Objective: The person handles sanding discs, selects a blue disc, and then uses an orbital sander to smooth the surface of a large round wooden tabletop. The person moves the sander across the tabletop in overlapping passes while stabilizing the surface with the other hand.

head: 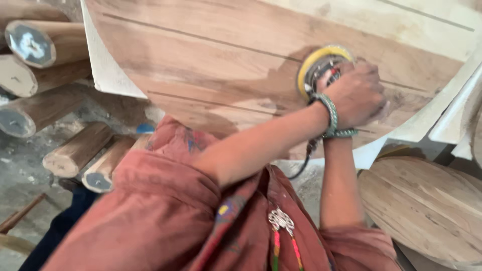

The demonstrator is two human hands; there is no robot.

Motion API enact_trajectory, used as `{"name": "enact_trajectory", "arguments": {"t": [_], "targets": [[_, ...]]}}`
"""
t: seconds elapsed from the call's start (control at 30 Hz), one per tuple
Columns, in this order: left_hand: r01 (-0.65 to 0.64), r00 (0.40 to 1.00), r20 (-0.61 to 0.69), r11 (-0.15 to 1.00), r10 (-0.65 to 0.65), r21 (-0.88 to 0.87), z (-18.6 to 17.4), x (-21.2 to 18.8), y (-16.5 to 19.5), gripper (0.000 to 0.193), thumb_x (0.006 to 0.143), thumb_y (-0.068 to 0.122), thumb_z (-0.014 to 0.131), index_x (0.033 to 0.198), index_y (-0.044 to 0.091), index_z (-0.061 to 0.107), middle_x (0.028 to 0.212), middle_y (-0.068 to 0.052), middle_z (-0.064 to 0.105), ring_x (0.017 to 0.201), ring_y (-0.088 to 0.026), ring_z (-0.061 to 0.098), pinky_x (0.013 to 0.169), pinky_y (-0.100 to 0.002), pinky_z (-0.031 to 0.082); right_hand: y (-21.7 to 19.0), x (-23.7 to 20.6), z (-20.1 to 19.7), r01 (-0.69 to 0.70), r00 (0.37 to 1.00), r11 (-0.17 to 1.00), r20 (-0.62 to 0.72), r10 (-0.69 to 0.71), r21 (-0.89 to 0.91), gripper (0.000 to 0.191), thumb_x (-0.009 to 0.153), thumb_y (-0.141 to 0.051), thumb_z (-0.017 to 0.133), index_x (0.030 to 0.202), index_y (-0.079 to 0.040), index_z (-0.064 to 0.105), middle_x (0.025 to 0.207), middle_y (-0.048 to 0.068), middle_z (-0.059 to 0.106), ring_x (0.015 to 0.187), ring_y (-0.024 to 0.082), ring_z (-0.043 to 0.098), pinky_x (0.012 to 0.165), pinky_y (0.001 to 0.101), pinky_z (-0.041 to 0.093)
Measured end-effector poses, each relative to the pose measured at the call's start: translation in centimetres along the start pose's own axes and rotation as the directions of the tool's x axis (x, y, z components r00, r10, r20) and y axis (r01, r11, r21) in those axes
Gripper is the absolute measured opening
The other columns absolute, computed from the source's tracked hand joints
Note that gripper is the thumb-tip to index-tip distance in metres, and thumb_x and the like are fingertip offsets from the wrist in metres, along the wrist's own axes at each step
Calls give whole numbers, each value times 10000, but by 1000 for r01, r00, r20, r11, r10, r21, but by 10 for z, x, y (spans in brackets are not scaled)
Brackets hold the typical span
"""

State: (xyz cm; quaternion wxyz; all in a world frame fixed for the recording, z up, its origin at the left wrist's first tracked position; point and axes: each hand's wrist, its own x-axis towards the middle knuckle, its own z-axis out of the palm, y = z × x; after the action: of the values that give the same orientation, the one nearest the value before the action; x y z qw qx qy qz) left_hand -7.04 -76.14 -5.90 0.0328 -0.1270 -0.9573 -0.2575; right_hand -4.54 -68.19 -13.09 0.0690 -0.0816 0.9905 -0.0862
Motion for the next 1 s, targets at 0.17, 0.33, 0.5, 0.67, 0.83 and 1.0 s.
{"name": "enact_trajectory", "arguments": {"t": [0.17, 0.33, 0.5, 0.67, 0.83, 1.0], "targets": [[-128, 991, -87, 937, 106, -325, -39, -24, -63, 135, 708, 249, 712, 804, 154, 700, 923, -21, 666, 1069, -248, 583, 1024, -405, 464, -52, 11, 14, 89, 994, 995, 60, -91, 40, 436, 1109, -353, 511, 1434, -64, 490, 1329, 132, 582, 1201, 252, 565, 1013, 396, 467], [16, 901, -416, 968, -122, -250, -133, -42, -191, 182, 841, 280, 700, 784, 108, 699, 899, -41, 691, 1051, -270, 632, 906, -428, 460, -199, 77, 42, 342, 923, 921, 118, -367, 187, 434, 1107, -352, 515, 1430, -63, 494, 1328, 131, 582, 1203, 250, 564, 1014, 395, 467], [301, 821, -448, 935, -354, -187, -206, -76, -312, 233, 916, 284, 720, 768, 106, 743, 820, -64, 700, 920, -244, 666, 850, -443, 495, -349, 127, 62, 532, 771, 768, 170, -613, 356, 432, 1105, -351, 518, 1425, -62, 498, 1327, 129, 582, 1204, 249, 562, 1014, 394, 467], [401, 704, -555, 893, -443, -204, -202, -117, -325, 215, 903, 315, 702, 787, 140, 747, 868, -39, 719, 958, -224, 668, 898, -438, 498, -370, 115, 65, 562, 695, 702, 211, -688, 438, 430, 1104, -350, 521, 1421, -61, 501, 1327, 128, 581, 1206, 247, 561, 1015, 394, 467], [400, 766, -464, 895, -444, -196, -138, -93, -209, 227, 853, 364, 664, 822, 149, 732, 878, -31, 708, 921, -220, 631, 766, -536, 452, -243, 71, 20, 444, 753, 786, 297, -588, 430, 428, 1102, -349, 525, 1416, -60, 505, 1326, 127, 581, 1208, 246, 559, 1016, 393, 467], [169, 908, -322, 937, -269, -306, -72, -93, -67, 153, 799, 292, 646, 845, 145, 647, 910, -82, 610, 984, -301, 564, 756, -569, 452, -98, 0, -47, 244, 840, 894, 378, -389, 376, 426, 1100, -348, 528, 1411, -59, 508, 1325, 126, 580, 1209, 244, 558, 1017, 392, 467]]}}
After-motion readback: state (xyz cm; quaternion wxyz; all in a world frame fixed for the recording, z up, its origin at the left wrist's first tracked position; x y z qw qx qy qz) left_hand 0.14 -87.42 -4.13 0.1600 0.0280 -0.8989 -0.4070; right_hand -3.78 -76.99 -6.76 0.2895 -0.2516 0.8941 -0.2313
